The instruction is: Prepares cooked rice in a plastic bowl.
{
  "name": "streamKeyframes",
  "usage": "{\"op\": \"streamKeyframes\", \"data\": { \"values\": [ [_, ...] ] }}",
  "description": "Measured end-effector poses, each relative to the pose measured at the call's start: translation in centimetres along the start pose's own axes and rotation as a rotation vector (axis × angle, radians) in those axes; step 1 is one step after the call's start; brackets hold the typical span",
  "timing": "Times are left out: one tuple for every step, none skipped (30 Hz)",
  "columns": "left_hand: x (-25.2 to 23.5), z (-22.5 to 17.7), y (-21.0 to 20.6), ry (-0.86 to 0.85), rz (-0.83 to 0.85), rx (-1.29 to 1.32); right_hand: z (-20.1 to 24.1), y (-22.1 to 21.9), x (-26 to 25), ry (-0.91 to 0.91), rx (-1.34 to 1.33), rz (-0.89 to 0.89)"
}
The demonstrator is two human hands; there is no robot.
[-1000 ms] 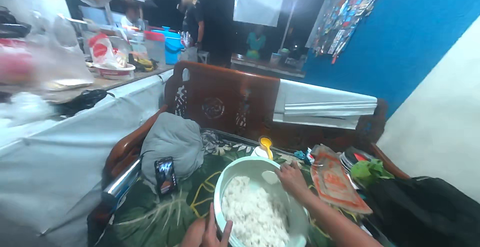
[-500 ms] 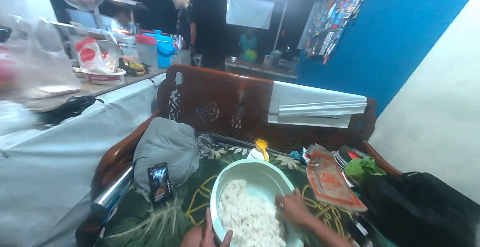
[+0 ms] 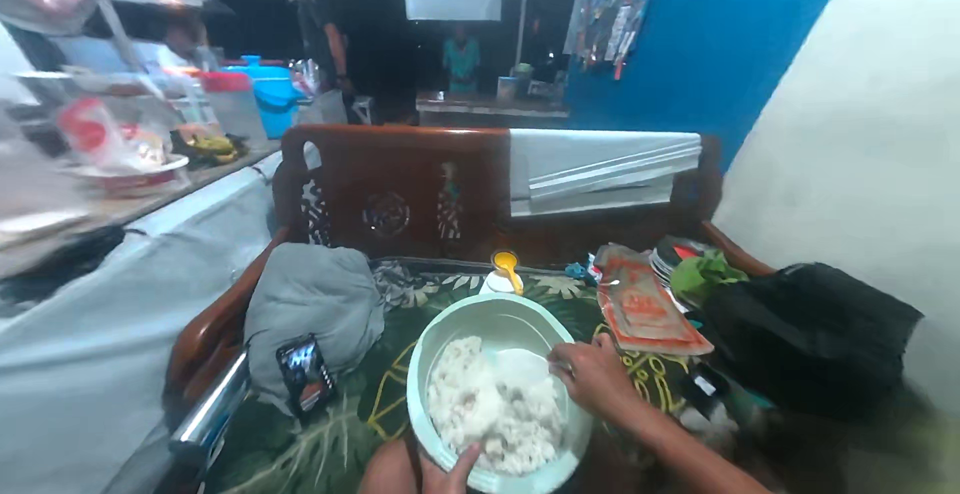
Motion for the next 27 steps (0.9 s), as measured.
{"op": "streamKeyframes", "data": {
  "values": [
    [-0.1,-0.4,-0.6,0.012,-0.01,0.002,0.0,0.3,0.5,0.024,-0.001,-0.067],
    [-0.4,-0.7,-1.2,0.012,-0.01,-0.022,-0.1,0.4,1.0,0.039,-0.004,-0.096],
    [-0.9,-0.9,-1.8,0.0,0.0,-0.055,-0.4,0.3,1.3,0.044,-0.012,-0.088],
    [-1.5,-1.2,-2.4,-0.025,0.016,-0.095,-0.7,0.3,1.7,0.035,-0.022,-0.044],
    [-2.2,-1.4,-3.2,-0.053,0.034,-0.13,-1.0,0.3,2.0,0.005,-0.039,0.018],
    [-2.8,-1.5,-4.0,-0.082,0.057,-0.169,-1.5,0.3,2.5,-0.038,-0.052,0.07],
    [-3.1,-1.8,-4.8,-0.11,0.083,-0.216,-2.1,0.4,3.2,-0.091,-0.058,0.1],
    [-3.4,-2.2,-5.7,-0.134,0.107,-0.264,-2.9,0.6,3.9,-0.154,-0.06,0.114],
    [-3.7,-2.8,-6.9,-0.155,0.136,-0.304,-4.1,0.9,4.4,-0.22,-0.067,0.11],
    [-4.1,-3.2,-8.0,-0.168,0.161,-0.338,-5.1,1.2,5.1,-0.287,-0.082,0.109],
    [-4.6,-3.4,-8.8,-0.178,0.178,-0.366,-6.0,1.3,5.9,-0.349,-0.098,0.098],
    [-5.0,-3.5,-9.6,-0.189,0.187,-0.376,-6.8,1.1,6.8,-0.408,-0.109,0.086],
    [-5.5,-3.6,-10.4,-0.2,0.2,-0.392,-7.4,0.9,7.5,-0.459,-0.115,0.08],
    [-6.0,-3.6,-11.2,-0.21,0.213,-0.407,-7.8,0.7,8.1,-0.497,-0.122,0.08],
    [-6.5,-3.5,-12.0,-0.219,0.232,-0.424,-8.1,0.5,8.5,-0.527,-0.127,0.077],
    [-7.2,-3.3,-12.6,-0.221,0.248,-0.445,-8.1,0.5,8.8,-0.551,-0.125,0.071],
    [-8.0,-2.9,-13.1,-0.219,0.254,-0.463,-8.1,0.5,8.8,-0.566,-0.117,0.051],
    [-9.0,-2.2,-13.3,-0.205,0.252,-0.472,-7.9,0.4,8.7,-0.563,-0.098,0.006],
    [-10.1,-1.3,-13.3,-0.192,0.24,-0.471,-7.7,0.3,8.5,-0.548,-0.075,-0.058],
    [-11.2,-0.6,-13.0,-0.19,0.225,-0.474,-7.3,0.2,8.1,-0.528,-0.054,-0.107],
    [-11.9,-0.1,-12.6,-0.215,0.215,-0.481,-6.8,0.4,7.4,-0.502,-0.039,-0.133],
    [-12.1,0.1,-12.3,-0.248,0.215,-0.502,-6.1,1.0,6.6,-0.479,-0.041,-0.115],
    [-12.0,0.2,-12.0,-0.273,0.218,-0.536,-5.3,1.9,5.7,-0.448,-0.048,-0.092],
    [-11.5,0.3,-11.6,-0.283,0.219,-0.583,-4.3,2.8,4.8,-0.404,-0.057,-0.067],
    [-10.7,0.5,-11.2,-0.272,0.211,-0.628,-3.2,3.6,3.9,-0.352,-0.07,-0.038],
    [-9.7,0.7,-10.8,-0.243,0.209,-0.658,-1.9,4.1,3.1,-0.293,-0.085,-0.014],
    [-8.8,1.1,-10.3,-0.191,0.224,-0.672,-0.4,4.0,2.3,-0.226,-0.095,0.0]
  ]
}}
Point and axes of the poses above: each hand's wrist, its own x-axis away from the middle knuckle, its own y-axis out of the back of the hand, z = x × y, the point moved 4 cm from there along -x, towards the middle knuckle, and after that the axes turned 5 degrees about -z, right-handed, at the moved point
